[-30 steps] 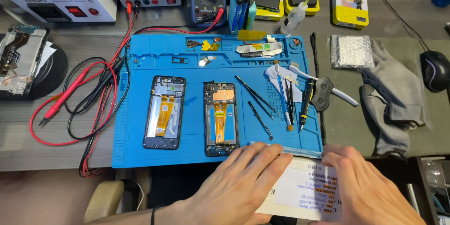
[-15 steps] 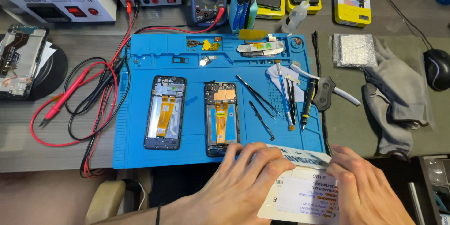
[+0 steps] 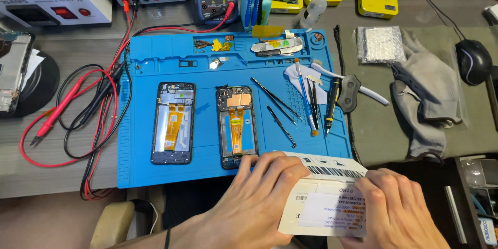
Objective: The person works on two disassembled smartphones on a blue anti-static mat, using tweezers to handle small internal components. They open a white box to retrieve a new phone back cover, place it on the mat, and then use a white cloth to wipe the interior of one of the phone chassis.
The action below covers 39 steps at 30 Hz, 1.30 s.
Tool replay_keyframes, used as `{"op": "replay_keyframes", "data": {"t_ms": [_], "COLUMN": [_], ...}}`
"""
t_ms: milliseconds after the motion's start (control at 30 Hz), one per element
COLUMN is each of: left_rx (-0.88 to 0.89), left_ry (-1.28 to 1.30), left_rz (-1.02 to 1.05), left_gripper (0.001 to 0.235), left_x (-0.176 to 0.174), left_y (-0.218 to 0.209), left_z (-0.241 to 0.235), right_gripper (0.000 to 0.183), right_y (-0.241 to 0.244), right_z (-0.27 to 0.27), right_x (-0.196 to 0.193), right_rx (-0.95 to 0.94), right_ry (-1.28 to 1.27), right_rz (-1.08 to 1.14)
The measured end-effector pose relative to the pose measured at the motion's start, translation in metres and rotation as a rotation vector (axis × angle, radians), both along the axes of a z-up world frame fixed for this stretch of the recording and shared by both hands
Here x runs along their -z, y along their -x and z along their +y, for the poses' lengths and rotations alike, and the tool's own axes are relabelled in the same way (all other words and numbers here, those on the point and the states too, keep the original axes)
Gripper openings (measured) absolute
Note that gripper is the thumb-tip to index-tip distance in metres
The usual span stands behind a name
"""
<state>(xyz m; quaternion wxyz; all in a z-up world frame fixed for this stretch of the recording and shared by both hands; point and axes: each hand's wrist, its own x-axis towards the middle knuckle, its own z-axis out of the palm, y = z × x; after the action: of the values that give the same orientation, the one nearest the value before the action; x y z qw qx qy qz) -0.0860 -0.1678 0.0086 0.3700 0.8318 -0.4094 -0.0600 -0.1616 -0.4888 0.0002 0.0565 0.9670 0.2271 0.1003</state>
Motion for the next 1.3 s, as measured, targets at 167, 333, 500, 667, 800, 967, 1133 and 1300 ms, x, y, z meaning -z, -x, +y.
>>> {"op": "replay_keyframes", "data": {"t_ms": [167,333,500,667,800,967,1133,1300], "left_rx": [-0.044,-0.041,-0.01,0.008,0.005,-0.028,-0.157,-0.285], "left_ry": [0.068,0.098,0.067,0.058,0.063,0.054,0.061,0.034], "left_rz": [-0.03,0.017,-0.166,-0.194,-0.296,-0.446,-0.6,-0.678], "left_gripper": [0.094,0.102,0.115,0.117,0.093,0.096,0.076,0.086], "left_x": [-0.009,-0.002,0.005,0.009,0.006,-0.019,-0.045,-0.059], "left_y": [-0.009,-0.004,0.006,0.009,0.011,0.008,-0.022,-0.057], "left_z": [0.008,0.007,0.005,0.005,0.006,0.024,0.042,0.072], "right_gripper": [0.087,0.099,0.106,0.095,0.098,0.077,0.077,0.093], "right_y": [0.018,0.002,0.001,0.006,0.009,0.001,-0.06,-0.125], "right_z": [0.015,0.022,0.021,0.023,0.02,0.026,0.051,0.09], "right_x": [-0.017,-0.04,-0.029,-0.02,-0.003,-0.03,-0.067,-0.079], "right_rx": [0.039,0.007,0.002,-0.015,-0.064,-0.173,-0.27,-0.305], "right_ry": [-0.031,-0.174,-0.03,-0.034,-0.096,-0.134,-0.093,-0.195], "right_rz": [-0.083,-0.022,0.015,-0.004,-0.089,-0.239,-0.253,-0.24]}}
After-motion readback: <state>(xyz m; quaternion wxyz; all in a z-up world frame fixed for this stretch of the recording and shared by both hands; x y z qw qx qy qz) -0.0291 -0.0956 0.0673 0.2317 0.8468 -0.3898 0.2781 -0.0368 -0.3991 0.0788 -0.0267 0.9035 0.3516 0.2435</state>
